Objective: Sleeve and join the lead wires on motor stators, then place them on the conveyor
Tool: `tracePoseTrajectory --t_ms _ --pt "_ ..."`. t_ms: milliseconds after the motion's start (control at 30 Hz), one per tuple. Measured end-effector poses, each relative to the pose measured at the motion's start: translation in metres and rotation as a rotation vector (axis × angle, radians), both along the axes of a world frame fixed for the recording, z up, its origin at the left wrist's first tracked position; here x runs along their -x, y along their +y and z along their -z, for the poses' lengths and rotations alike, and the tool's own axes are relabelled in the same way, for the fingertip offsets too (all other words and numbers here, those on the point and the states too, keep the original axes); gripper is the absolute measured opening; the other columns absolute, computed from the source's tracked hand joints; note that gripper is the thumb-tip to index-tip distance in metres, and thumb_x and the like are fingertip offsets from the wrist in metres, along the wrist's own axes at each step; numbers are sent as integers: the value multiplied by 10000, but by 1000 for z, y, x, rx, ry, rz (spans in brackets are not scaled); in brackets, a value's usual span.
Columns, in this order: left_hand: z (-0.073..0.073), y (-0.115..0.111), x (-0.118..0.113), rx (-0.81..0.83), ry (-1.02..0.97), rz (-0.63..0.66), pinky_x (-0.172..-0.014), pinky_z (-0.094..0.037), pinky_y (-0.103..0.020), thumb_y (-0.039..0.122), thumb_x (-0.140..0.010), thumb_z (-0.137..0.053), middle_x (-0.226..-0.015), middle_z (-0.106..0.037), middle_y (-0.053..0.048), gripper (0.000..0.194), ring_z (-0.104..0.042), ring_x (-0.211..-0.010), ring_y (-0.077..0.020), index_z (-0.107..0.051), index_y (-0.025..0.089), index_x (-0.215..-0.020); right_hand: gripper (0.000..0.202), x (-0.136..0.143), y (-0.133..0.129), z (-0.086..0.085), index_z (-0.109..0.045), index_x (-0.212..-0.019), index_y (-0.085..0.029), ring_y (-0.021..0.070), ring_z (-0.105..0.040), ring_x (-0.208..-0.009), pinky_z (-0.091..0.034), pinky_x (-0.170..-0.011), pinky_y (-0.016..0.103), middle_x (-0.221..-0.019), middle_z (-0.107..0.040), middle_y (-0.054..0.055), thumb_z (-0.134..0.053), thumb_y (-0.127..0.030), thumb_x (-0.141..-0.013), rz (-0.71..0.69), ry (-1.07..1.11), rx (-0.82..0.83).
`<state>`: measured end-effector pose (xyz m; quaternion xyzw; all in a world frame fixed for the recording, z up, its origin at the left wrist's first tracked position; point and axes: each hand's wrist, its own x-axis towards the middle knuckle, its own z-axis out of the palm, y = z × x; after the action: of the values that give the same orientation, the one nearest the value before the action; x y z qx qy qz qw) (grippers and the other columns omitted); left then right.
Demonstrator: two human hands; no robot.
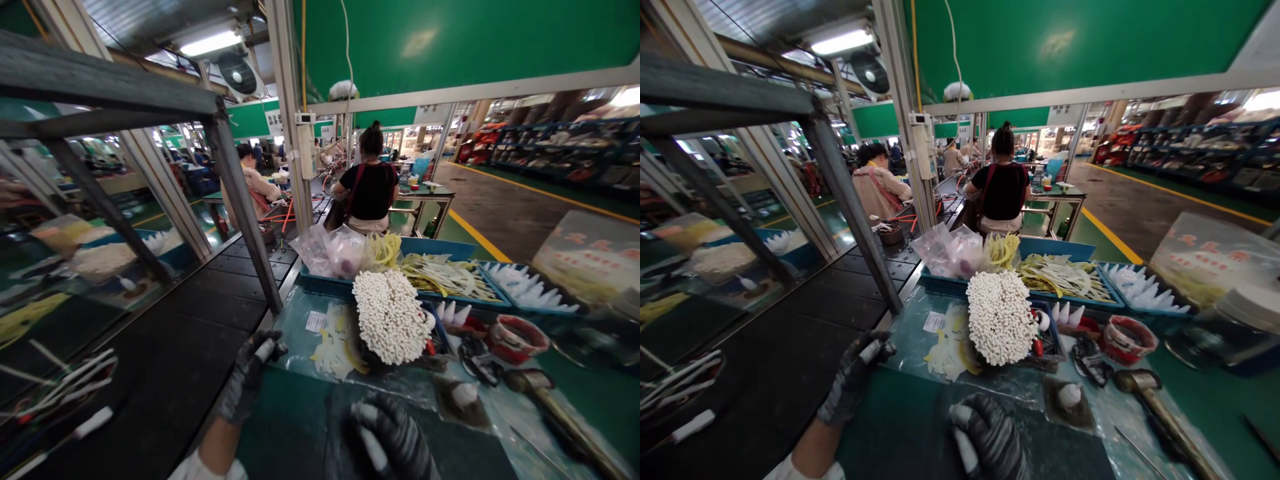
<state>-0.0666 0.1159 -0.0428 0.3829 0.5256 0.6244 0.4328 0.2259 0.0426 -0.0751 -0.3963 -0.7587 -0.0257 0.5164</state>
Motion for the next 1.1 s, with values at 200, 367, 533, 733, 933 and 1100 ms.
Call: tracePoseTrajectory --t_ms 200,367,533,733,933,1100 --pt "-1 0 -3 11 -45 -14 -689 -572 -310 578 -610 -979 -696 -772 -40 500 -746 -693 -218 -848 189 -895 249 -1 -3 -5 -790 -1200 -312 189 -851 -879 -696 -789 228 -1011 -835 43 -549 -272 -1152 -6 6 10" --pt "-1 1 -4 24 -45 -25 -688 -573 -302 605 -608 -973 -695 -771 -33 532 -758 -704 -219 -845 190 -915 267 -1 -3 -8 -783 -1196 -306 175 -843 -861 -687 -768 216 -1012 -828 45 -519 -284 -1168 -31 -1 29" --pt "-4 -2 -5 48 -41 -11 -708 -579 -307 595 -617 -973 -730 -786 -40 543 -753 -712 -213 -837 183 -944 226 -8 2 -5 -787 -1209 -297 174 -848 -838 -687 -738 208 -1004 -834 45 -570 -273 -1149 -73 -40 -27" --pt "-6 -1 -5 51 -18 -7 -690 -548 -302 579 -602 -966 -706 -775 -43 527 -721 -680 -205 -817 177 -908 235 -13 6 2 -782 -1257 -284 179 -859 -849 -697 -757 209 -1020 -844 48 -589 -233 -1132 -90 -56 -41" --pt "-8 -3 -6 67 -17 -1 -681 -534 -293 549 -579 -990 -721 -781 -42 519 -722 -692 -210 -823 186 -909 219 -11 0 8 -779 -1259 -294 192 -866 -898 -709 -794 236 -1056 -855 47 -612 -239 -1127 -62 -3 -19" --pt "-8 -6 -6 78 -25 -2 -700 -547 -285 577 -607 -992 -743 -781 -39 530 -732 -722 -206 -837 189 -933 221 -8 -6 15 -795 -1264 -315 204 -866 -917 -715 -798 265 -1075 -852 50 -646 -251 -1113 -2 29 9"
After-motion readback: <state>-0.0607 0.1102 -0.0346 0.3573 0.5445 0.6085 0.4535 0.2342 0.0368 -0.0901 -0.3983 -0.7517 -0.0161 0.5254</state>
